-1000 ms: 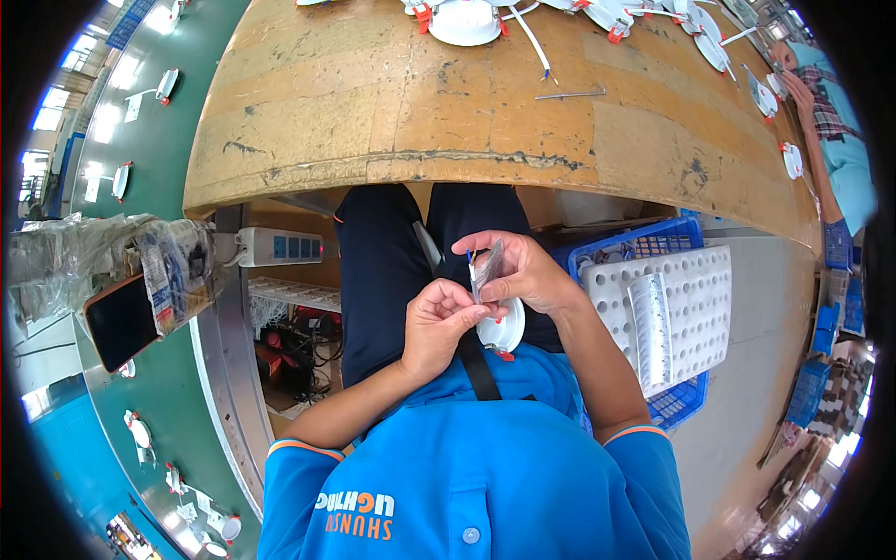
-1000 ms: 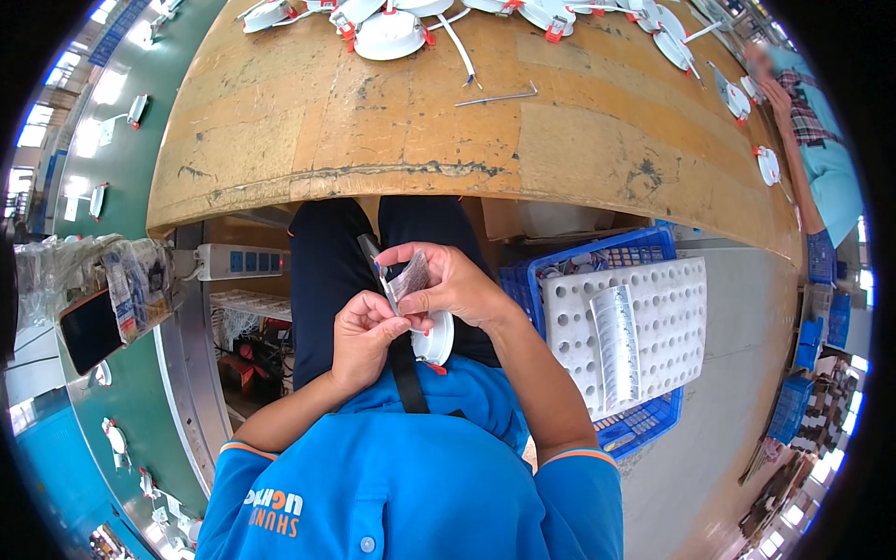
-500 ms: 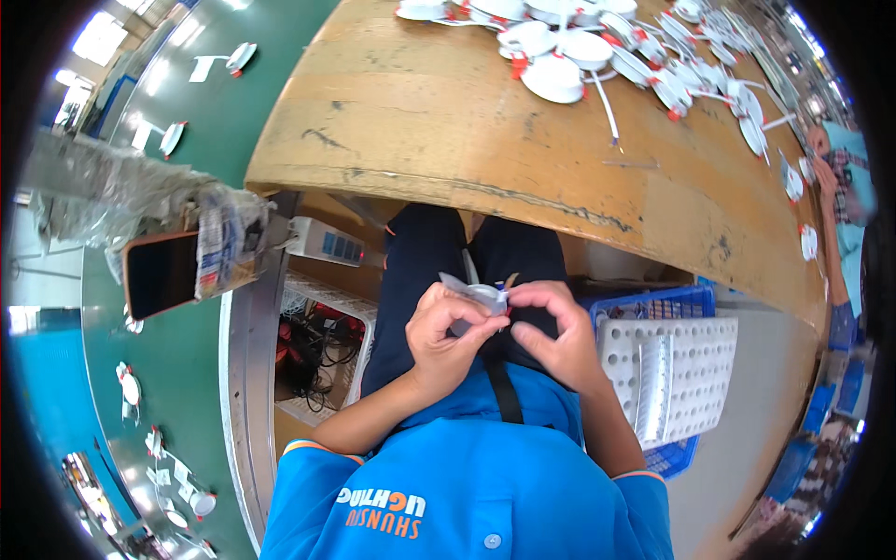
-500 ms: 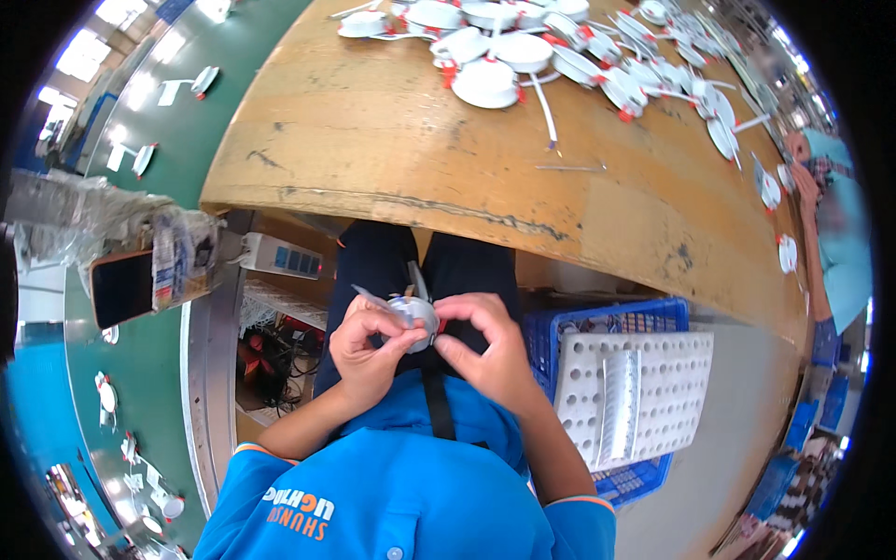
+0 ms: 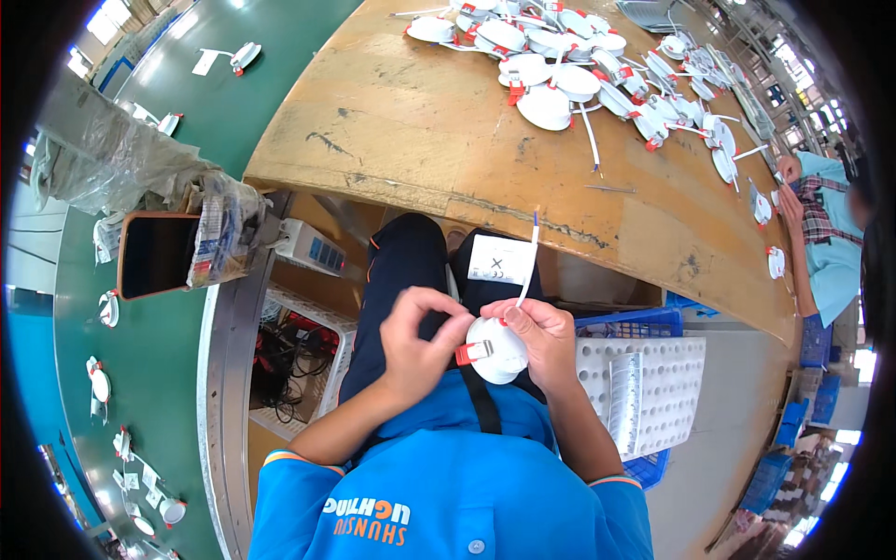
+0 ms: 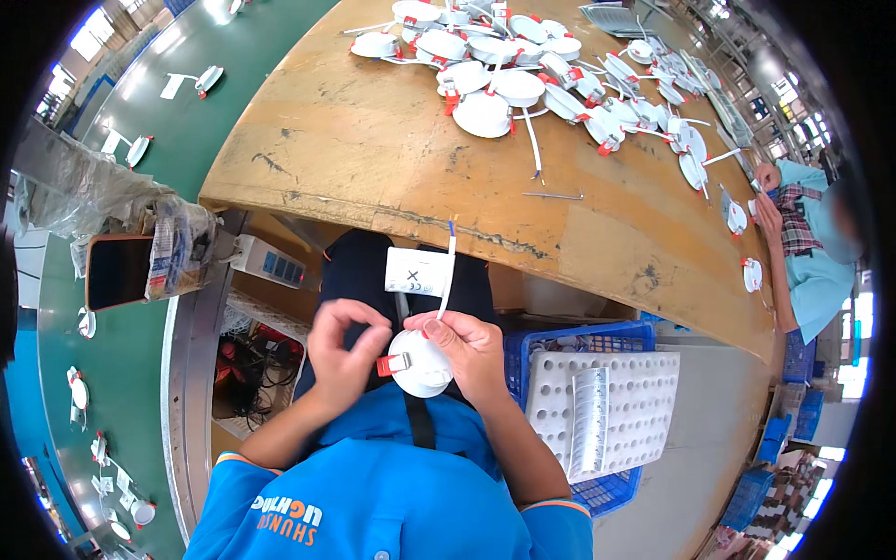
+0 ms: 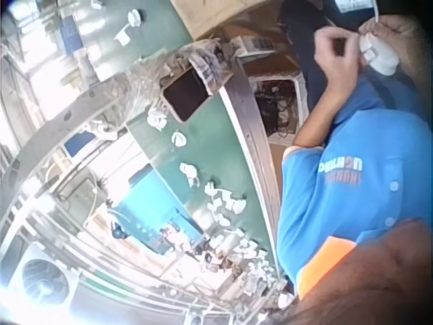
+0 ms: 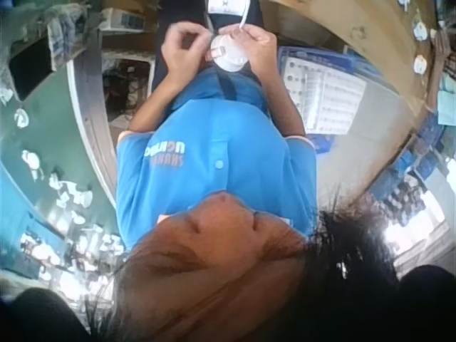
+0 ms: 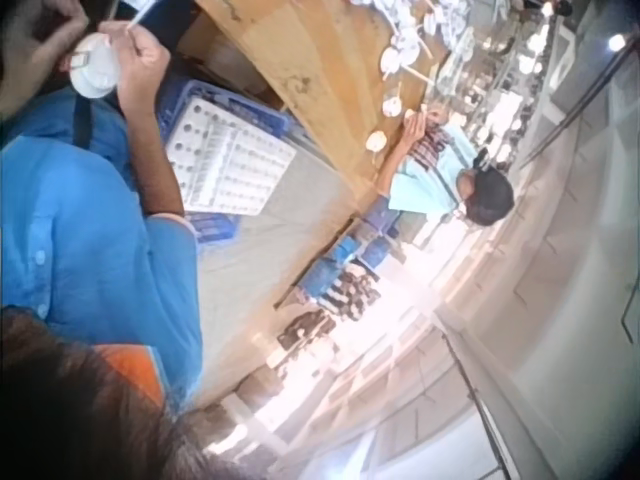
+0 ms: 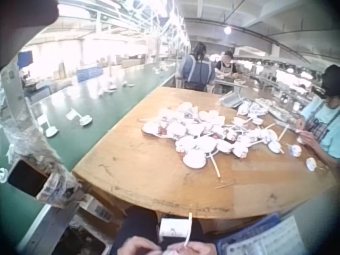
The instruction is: Manually assemble and label LED light fixtures at a factory workbench.
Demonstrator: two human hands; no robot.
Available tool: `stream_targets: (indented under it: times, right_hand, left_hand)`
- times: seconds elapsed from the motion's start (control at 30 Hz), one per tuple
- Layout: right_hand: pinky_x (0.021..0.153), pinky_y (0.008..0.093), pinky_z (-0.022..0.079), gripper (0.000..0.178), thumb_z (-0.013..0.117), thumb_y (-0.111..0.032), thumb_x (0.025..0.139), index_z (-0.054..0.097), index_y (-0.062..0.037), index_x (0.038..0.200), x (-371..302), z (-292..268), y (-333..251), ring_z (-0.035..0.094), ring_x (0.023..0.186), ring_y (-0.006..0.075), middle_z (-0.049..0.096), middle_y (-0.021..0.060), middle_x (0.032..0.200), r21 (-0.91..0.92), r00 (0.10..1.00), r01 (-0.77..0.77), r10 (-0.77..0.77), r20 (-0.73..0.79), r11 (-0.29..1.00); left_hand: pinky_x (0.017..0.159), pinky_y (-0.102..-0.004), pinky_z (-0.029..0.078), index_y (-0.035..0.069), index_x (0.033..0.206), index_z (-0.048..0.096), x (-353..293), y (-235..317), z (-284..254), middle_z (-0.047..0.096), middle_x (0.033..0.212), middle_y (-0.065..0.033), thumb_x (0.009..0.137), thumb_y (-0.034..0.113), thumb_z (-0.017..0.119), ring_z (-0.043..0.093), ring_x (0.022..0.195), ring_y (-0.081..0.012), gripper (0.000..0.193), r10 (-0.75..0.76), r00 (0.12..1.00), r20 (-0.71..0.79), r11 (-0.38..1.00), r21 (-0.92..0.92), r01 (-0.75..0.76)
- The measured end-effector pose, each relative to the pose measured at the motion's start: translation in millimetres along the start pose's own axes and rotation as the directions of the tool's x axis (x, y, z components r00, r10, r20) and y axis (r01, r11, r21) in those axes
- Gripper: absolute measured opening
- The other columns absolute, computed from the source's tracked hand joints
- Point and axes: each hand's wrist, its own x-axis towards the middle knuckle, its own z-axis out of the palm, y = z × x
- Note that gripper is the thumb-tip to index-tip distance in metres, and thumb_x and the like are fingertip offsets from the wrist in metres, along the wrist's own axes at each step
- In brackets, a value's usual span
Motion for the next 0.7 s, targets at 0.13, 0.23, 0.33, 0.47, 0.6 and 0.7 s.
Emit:
stream_targets:
  times: [0.13, 0.23, 0.33, 0.47, 0.6, 0.7]
  right_hand:
    - [0.065, 0.0205, 0.046, 0.021, 0.056, -0.016, 0.083, 0.063, 0.0032, 0.088, -3, -2, -5, 0.058, 0.071, 0.0081, 0.064, 0.0064, 0.081, 0.028, 0.995, -0.061, 0.059, 0.080, 0.998]
    - [0.065, 0.0207, 0.047, 0.020, 0.057, -0.015, 0.083, 0.063, 0.0033, 0.088, -7, 0, -5, 0.058, 0.072, 0.0084, 0.064, 0.0069, 0.081, -0.027, 0.989, -0.087, 0.090, 0.118, 0.996]
    - [0.064, 0.0208, 0.047, 0.018, 0.057, -0.013, 0.082, 0.063, 0.0026, 0.088, -9, 2, -5, 0.059, 0.072, 0.0084, 0.065, 0.0082, 0.082, -0.115, 0.986, -0.074, 0.090, 0.139, 0.991]
    - [0.063, 0.0209, 0.046, 0.015, 0.058, -0.013, 0.081, 0.065, -0.0006, 0.086, -8, 1, -2, 0.059, 0.071, 0.0084, 0.065, 0.0082, 0.079, -0.222, 0.989, -0.008, 0.041, 0.141, 0.975]
    - [0.062, 0.0226, 0.046, 0.012, 0.059, -0.012, 0.079, 0.066, -0.0025, 0.084, -6, 0, -3, 0.060, 0.069, 0.0117, 0.065, 0.0081, 0.076, -0.337, 0.988, 0.134, -0.098, 0.123, 0.932]
    - [0.064, 0.0238, 0.046, 0.011, 0.060, -0.011, 0.078, 0.066, -0.0025, 0.083, -2, 0, -4, 0.060, 0.069, 0.0142, 0.065, 0.0080, 0.077, -0.531, 0.935, 0.351, -0.320, 0.154, 0.771]
  left_hand:
    - [0.077, -0.0236, 0.043, -0.003, 0.112, 0.045, 29, -5, -7, 0.057, 0.096, -0.0084, 0.077, 0.008, 0.061, 0.054, 0.085, -0.0114, 0.040, -0.451, 0.837, 0.310, 0.605, -0.583, 0.542]
    - [0.080, -0.0252, 0.043, -0.002, 0.106, 0.052, 38, 9, 1, 0.059, 0.097, -0.0090, 0.075, 0.010, 0.063, 0.056, 0.087, -0.0121, 0.035, -0.430, 0.750, 0.502, 0.561, -0.503, 0.658]
    - [0.072, -0.0246, 0.046, -0.001, 0.096, 0.057, 40, 16, 11, 0.062, 0.087, -0.0081, 0.073, 0.006, 0.065, 0.058, 0.078, -0.0123, 0.025, -0.497, 0.717, 0.489, 0.504, -0.510, 0.697]
    - [0.060, -0.0201, 0.045, 0.000, 0.084, 0.063, 40, 15, 18, 0.063, 0.075, -0.0048, 0.074, 0.008, 0.066, 0.057, 0.067, -0.0071, 0.013, -0.502, 0.764, 0.405, 0.579, -0.498, 0.645]
    - [0.060, -0.0201, 0.045, 0.000, 0.084, 0.063, 41, 15, 18, 0.063, 0.076, -0.0046, 0.076, 0.007, 0.064, 0.056, 0.067, -0.0066, 0.011, -0.467, 0.796, 0.385, 0.641, -0.472, 0.605]
    - [0.062, -0.0213, 0.046, 0.000, 0.083, 0.062, 40, 13, 18, 0.063, 0.076, -0.0053, 0.077, 0.007, 0.063, 0.057, 0.067, -0.0081, 0.010, -0.448, 0.811, 0.376, 0.633, -0.507, 0.585]
